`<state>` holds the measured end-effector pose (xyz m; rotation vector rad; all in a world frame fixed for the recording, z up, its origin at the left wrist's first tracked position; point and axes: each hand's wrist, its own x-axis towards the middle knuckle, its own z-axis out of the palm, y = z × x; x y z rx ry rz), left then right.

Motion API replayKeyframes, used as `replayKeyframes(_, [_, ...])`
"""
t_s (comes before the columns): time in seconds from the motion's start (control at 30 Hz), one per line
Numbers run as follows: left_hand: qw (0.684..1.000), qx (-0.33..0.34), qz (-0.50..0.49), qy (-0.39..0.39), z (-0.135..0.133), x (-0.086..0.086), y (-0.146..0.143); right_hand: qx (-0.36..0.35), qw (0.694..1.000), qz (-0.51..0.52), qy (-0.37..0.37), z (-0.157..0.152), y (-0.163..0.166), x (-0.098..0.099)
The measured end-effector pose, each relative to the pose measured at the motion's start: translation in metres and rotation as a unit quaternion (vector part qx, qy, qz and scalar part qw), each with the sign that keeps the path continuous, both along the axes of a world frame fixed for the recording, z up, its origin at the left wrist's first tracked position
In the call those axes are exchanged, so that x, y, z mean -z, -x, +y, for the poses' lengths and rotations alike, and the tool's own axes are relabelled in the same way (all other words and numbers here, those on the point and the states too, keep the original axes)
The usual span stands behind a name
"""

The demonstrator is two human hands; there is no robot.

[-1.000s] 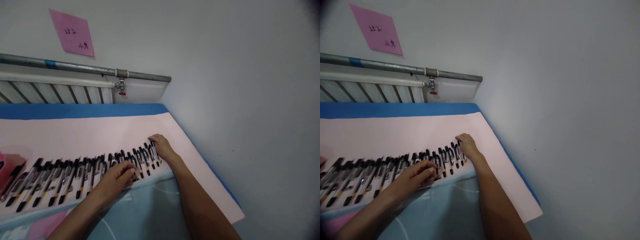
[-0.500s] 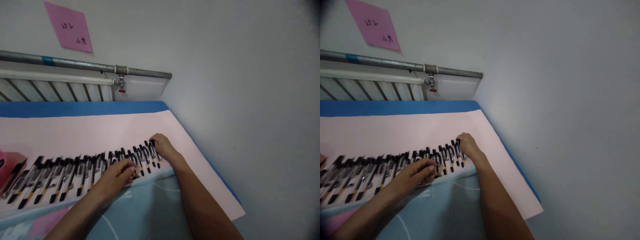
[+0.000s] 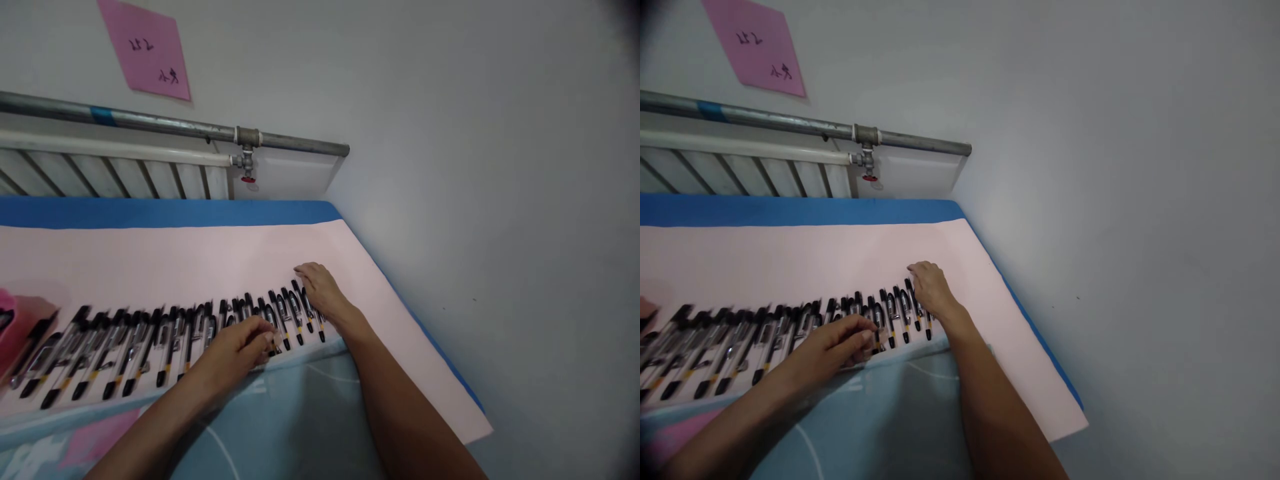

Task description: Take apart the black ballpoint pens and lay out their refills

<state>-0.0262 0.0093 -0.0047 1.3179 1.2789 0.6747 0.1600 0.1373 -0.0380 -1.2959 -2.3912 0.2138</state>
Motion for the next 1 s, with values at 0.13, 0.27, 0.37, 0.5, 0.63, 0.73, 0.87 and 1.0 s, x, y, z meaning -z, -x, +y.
replayKeyframes(0.13, [1.000, 0.005, 0.010, -0.008, -0.001, 0.000, 0.000, -0.006, 1.000, -0.027, 0.015, 0.000, 0.003, 0.001])
replayKeyframes(0.27, [1.000, 0.001, 0.016, -0.018, -0.001, -0.004, 0.001, -0.002, 0.999, -0.042, 0.027, -0.002, 0.003, -0.002])
replayKeyframes(0.37, [0.999, -0.024, 0.026, -0.019, 0.001, -0.007, 0.004, -0.003, 0.998, -0.046, 0.033, -0.004, 0.003, -0.004])
replayKeyframes(0.5, [0.999, -0.043, 0.018, -0.020, 0.006, -0.007, 0.014, -0.011, 0.998, -0.047, 0.039, -0.007, 0.003, -0.006])
replayKeyframes(0.63, [0.996, -0.085, 0.003, -0.017, 0.010, -0.004, 0.023, -0.016, 0.998, -0.041, 0.039, -0.010, 0.002, -0.008])
replayKeyframes(0.73, [0.993, -0.112, 0.014, -0.037, 0.012, -0.003, 0.028, -0.016, 0.999, -0.030, 0.034, -0.011, 0.003, -0.008])
replayKeyframes(0.87, [0.988, -0.145, 0.017, -0.055, 0.014, -0.005, 0.034, -0.017, 1.000, 0.003, 0.018, -0.012, 0.007, -0.008])
replayKeyframes(1.0, [0.982, -0.182, 0.022, -0.053, 0.015, -0.011, 0.039, -0.013, 0.996, 0.090, -0.020, -0.011, 0.005, -0.008])
